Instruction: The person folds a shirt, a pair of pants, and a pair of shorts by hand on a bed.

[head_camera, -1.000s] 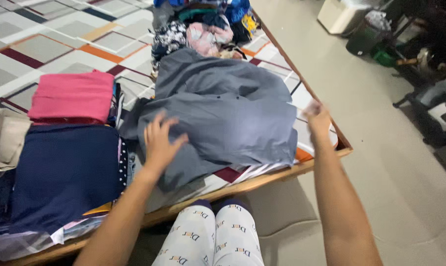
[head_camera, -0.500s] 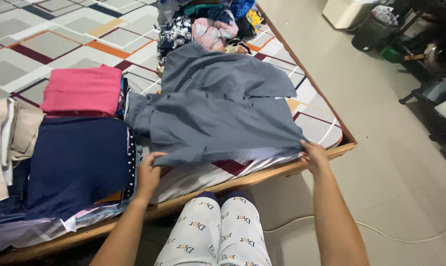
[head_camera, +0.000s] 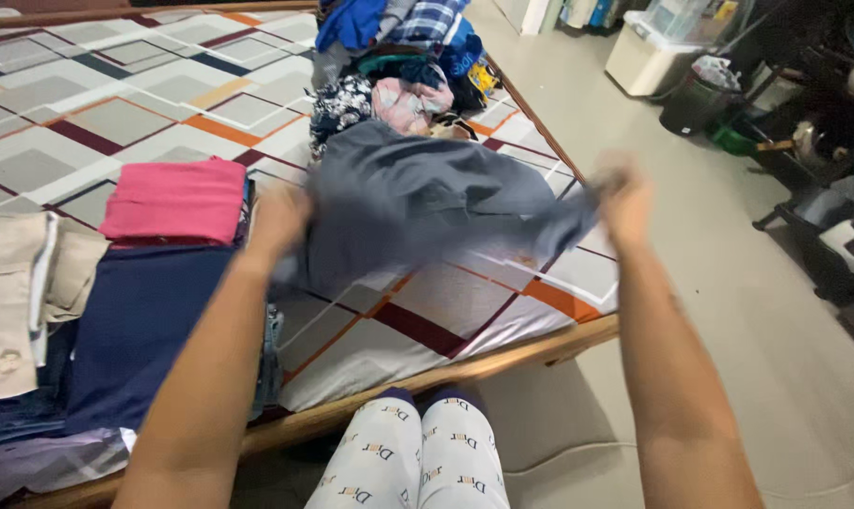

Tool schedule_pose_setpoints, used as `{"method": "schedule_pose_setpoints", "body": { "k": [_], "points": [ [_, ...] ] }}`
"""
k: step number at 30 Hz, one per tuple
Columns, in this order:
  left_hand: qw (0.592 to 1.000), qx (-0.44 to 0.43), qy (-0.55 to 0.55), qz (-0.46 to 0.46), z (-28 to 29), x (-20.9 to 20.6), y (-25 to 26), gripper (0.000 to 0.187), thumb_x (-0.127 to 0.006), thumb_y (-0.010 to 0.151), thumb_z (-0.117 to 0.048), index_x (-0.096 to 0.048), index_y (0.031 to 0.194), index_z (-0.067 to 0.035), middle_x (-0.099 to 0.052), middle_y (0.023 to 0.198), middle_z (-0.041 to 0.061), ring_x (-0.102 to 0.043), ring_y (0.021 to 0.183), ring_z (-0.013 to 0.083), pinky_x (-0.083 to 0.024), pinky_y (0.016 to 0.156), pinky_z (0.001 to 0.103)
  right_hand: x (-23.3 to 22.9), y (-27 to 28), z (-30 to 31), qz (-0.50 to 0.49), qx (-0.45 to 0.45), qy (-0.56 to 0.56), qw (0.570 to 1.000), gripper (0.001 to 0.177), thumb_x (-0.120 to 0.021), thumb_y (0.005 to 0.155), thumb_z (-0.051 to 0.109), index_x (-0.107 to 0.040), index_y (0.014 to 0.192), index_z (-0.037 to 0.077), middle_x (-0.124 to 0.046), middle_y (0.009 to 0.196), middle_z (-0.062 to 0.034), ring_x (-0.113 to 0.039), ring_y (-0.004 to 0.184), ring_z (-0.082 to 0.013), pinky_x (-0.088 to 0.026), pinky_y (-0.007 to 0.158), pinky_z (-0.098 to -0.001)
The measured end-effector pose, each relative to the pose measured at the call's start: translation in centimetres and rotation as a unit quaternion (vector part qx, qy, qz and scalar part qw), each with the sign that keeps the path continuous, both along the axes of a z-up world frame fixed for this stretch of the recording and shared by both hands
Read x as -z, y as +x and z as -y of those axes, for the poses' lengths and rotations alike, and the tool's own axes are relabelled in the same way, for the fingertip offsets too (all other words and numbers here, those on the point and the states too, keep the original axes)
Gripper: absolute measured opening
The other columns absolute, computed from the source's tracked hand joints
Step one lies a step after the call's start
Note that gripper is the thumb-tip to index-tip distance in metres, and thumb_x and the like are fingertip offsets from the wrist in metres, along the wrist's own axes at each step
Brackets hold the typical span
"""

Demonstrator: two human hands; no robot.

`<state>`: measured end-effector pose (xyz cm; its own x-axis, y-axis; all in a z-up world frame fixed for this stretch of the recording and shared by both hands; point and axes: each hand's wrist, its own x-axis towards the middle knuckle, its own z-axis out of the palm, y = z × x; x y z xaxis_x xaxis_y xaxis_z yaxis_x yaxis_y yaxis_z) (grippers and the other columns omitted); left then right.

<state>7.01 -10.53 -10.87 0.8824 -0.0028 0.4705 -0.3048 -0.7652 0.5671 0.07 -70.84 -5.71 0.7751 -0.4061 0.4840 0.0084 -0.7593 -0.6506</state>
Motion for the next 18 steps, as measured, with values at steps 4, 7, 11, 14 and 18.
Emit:
{"method": "schedule_pose_setpoints", "body": {
  "k": [4, 7, 11, 14, 18],
  "points": [
    [0.874, 0.139, -0.464, 0.044, -0.9, -16.0, -6.9, 0.023, -0.07, 0.106, -0.024, -0.065, 0.099, -0.003, -0.066, 0.079, 0.0, -0.066, 0.069, 0.0117, -0.053, 0.059, 0.03, -12.2, -2.1, -1.3, 0.331, -0.187, 0.143, 0.914, 0.019, -0.054, 0.107, -0.015, -0.065, 0.101, 0.0, -0.075, 0.113, -0.0069, -0.063, 0.098, -0.0104, -0.051, 0.087, -0.0265],
    [0.935, 0.166, -0.271, 0.158, -0.5, -18.9, -12.6, 0.02, -0.065, 0.118, -0.017, -0.071, 0.109, 0.0, -0.065, 0.081, 0.002, -0.057, 0.067, 0.0112, -0.045, 0.06, 0.026, -14.2, -5.1, -2.3, 0.261, -0.142, 0.179, 0.938, 0.018, -0.058, 0.108, -0.009, -0.073, 0.105, 0.001, -0.073, 0.102, -0.0047, -0.059, 0.086, -0.0083, -0.047, 0.078, -0.0242],
    [0.98, 0.153, -0.119, -0.055, 0.2, -16.3, -16.2, 0.012, -0.07, 0.097, -0.012, -0.074, 0.106, -0.005, -0.072, 0.091, 0.008, -0.067, 0.077, 0.0181, -0.054, 0.065, 0.031, -9.1, -9.4, -2.1, -0.002, -0.059, 0.146, 0.988, 0.027, -0.052, 0.1, -0.006, -0.077, 0.104, 0.001, -0.067, 0.084, -0.0071, -0.061, 0.074, -0.0138, -0.042, 0.061, -0.0302],
    [0.946, 0.318, 0.003, -0.064, 0.7, -12.2, -18.3, 0.035, -0.071, 0.081, -0.001, -0.074, 0.116, -0.007, -0.078, 0.112, 0.011, -0.073, 0.101, 0.0193, -0.057, 0.089, 0.033, -3.2, -11.6, 0.0, -0.1, -0.074, -0.012, 0.992, 0.037, -0.051, 0.088, -0.008, -0.079, 0.108, 0.003, -0.076, 0.098, -0.0131, -0.07, 0.084, -0.0188, -0.053, 0.077, -0.0313],
    [0.876, 0.336, 0.098, -0.332, 1.3, -6.7, -21.1, 0.046, -0.072, 0.076, -0.003, -0.076, 0.12, -0.014, -0.078, 0.113, 0.005, -0.075, 0.101, 0.0192, -0.058, 0.092, 0.033, 2.9, -13.8, 2.6, -0.372, -0.049, -0.096, 0.922, 0.029, -0.06, 0.09, 0.005, -0.084, 0.104, 0.014, -0.081, 0.099, -0.0148, -0.075, 0.089, -0.0255, -0.058, 0.082, -0.0379]
  ]
}}
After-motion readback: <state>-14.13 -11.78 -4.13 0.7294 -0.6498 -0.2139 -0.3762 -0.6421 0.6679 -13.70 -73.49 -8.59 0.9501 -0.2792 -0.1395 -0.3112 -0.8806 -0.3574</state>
